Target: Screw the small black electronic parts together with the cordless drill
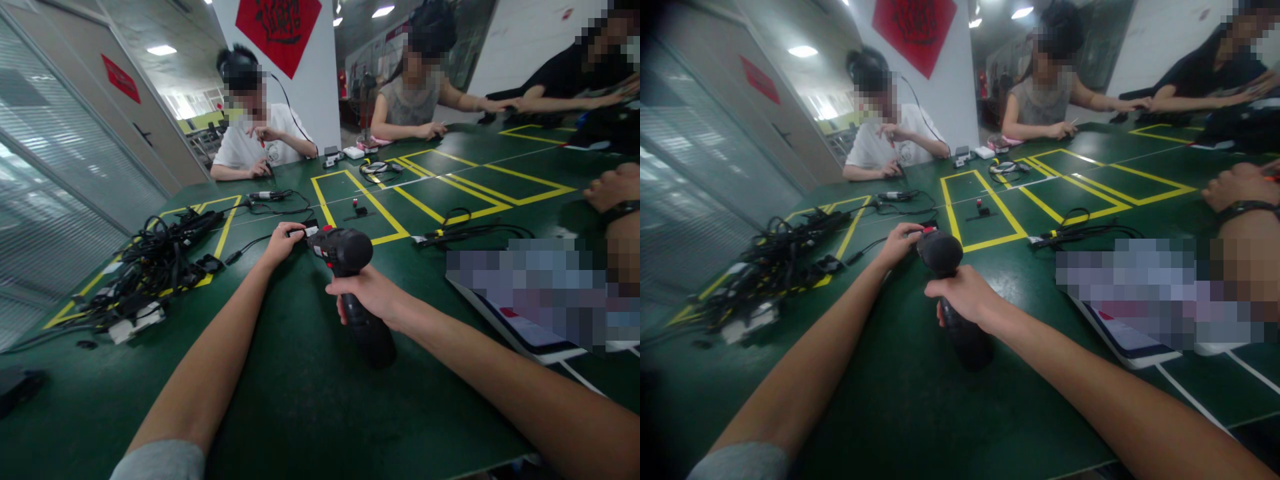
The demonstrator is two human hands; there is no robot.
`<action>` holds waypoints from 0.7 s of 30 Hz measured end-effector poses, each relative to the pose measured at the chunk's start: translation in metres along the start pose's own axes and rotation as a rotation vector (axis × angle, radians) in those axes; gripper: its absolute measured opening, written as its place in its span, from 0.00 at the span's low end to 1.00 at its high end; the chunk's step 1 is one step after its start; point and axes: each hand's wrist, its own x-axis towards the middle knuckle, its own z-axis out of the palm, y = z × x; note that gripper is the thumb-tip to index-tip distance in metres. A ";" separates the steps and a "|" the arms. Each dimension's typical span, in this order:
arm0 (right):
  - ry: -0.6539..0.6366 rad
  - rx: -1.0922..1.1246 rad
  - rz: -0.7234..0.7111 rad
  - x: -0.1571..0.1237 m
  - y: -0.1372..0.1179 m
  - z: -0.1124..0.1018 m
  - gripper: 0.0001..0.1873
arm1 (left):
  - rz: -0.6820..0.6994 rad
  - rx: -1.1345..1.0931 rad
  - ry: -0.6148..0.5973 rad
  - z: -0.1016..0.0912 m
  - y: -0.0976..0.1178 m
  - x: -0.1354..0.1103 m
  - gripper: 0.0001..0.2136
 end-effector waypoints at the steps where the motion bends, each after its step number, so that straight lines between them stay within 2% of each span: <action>1: -0.003 0.000 0.000 0.000 0.000 0.000 0.06 | 0.001 0.000 0.002 0.000 0.000 0.000 0.14; 21: 0.001 0.003 -0.003 0.000 0.000 -0.001 0.06 | 0.004 0.009 -0.004 0.000 0.001 0.000 0.14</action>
